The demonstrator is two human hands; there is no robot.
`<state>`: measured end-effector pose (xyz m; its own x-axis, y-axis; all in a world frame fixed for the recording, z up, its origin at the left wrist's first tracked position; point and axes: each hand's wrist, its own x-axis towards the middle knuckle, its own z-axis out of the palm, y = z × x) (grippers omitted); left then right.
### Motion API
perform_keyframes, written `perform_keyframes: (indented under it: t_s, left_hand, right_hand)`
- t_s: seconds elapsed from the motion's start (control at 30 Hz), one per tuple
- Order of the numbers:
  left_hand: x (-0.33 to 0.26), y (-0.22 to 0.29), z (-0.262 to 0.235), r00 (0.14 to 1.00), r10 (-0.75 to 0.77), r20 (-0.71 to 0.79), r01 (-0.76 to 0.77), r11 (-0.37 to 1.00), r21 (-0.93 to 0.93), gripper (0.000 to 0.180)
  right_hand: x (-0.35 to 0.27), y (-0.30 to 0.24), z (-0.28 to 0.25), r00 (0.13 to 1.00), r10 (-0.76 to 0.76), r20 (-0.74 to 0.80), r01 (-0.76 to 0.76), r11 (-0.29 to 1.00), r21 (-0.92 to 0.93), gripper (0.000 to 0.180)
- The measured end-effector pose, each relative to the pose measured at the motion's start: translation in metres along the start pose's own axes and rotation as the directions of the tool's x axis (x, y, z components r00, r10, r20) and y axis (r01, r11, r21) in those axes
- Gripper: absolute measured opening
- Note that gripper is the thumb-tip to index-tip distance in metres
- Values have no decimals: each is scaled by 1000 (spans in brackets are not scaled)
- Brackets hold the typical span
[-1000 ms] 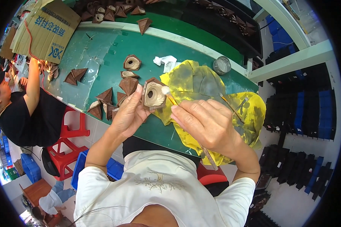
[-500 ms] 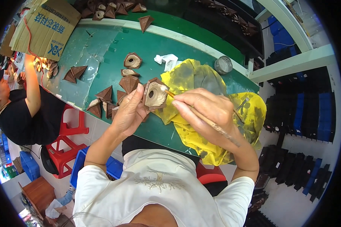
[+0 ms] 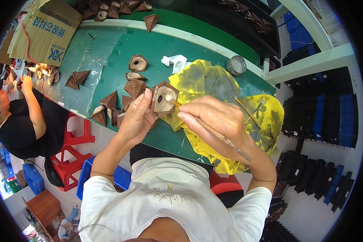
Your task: The person applies a liquid coating to the interior of small brown triangular components using a paint brush.
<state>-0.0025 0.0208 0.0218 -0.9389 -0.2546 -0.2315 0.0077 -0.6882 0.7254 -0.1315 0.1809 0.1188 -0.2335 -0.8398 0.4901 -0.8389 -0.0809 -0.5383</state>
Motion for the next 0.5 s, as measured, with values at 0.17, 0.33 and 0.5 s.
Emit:
perform_keyframes:
  t_s: [0.17,0.33,0.5]
  left_hand:
    - [0,-1,1,1000,7,0,-7,1000,-2,51]
    - [0,1,1,1000,-13,-14,13,1000,-1,52]
    - [0,1,3,999,-40,8,40,999,-9,52]
  right_hand:
    - [-5,4,5,1000,-17,8,17,1000,-14,16]
    - [-11,-2,-2,997,14,70,-19,997,79,16]
    - [-9,5,0,998,64,-17,-64,998,7,17]
